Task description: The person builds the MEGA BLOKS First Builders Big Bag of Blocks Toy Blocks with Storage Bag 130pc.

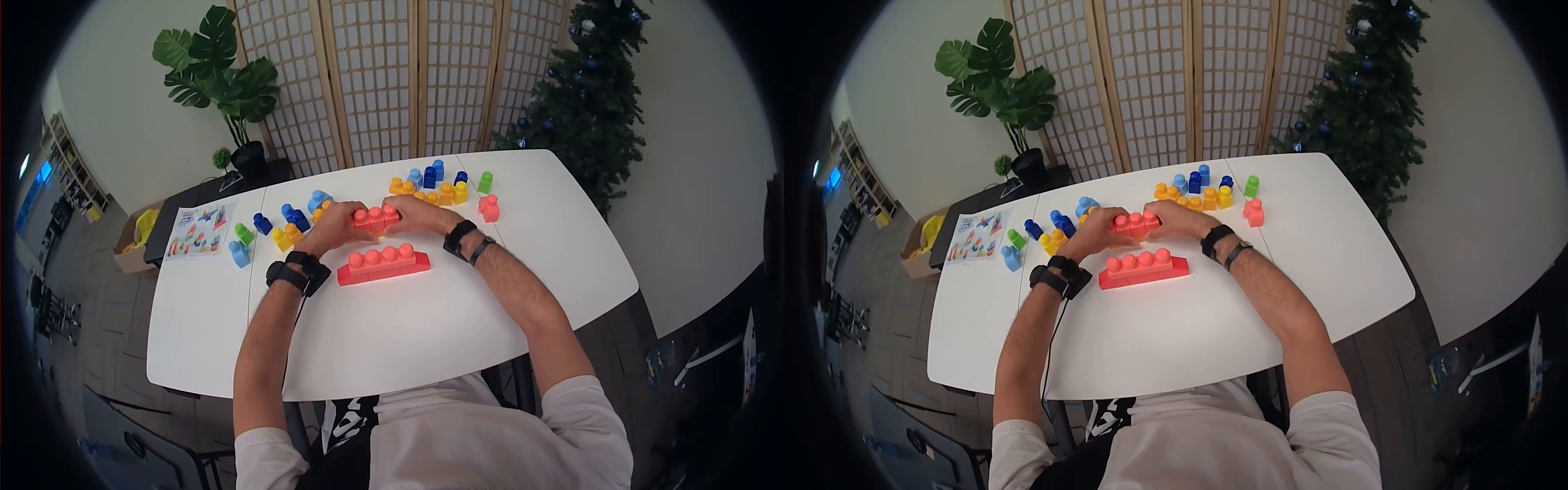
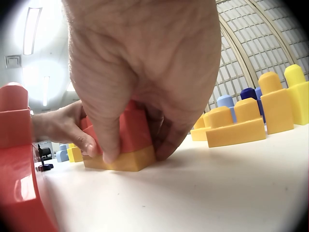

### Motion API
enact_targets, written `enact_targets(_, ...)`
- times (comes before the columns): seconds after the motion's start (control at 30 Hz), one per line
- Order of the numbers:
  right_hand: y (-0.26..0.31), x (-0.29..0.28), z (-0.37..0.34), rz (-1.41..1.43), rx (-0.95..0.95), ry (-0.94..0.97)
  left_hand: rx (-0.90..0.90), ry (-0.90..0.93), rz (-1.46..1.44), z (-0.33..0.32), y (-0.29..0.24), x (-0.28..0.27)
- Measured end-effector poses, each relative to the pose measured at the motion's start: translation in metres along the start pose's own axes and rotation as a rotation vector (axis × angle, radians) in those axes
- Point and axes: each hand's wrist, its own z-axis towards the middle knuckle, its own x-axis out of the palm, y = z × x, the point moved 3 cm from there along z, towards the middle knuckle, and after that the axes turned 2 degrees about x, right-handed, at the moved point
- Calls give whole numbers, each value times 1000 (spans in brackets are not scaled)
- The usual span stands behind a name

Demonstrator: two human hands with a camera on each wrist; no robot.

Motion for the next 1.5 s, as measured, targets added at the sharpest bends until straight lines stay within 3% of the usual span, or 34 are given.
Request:
enact_targets(0.27,5,-1,-3,3,26,-21,-7,15,-89,-14,8,-26)
enact_targets(0.53,0,0,0,-32,35,-11,-151,82,-97,-24,18,-29)
enact_targets(0.87,0,1,2,-42,16,-34,-125,-31,-130,-30,23,-21)
enact_targets(1.5,3,1,3,-37,27,-22,-90,10,-92,-26,15,-24)
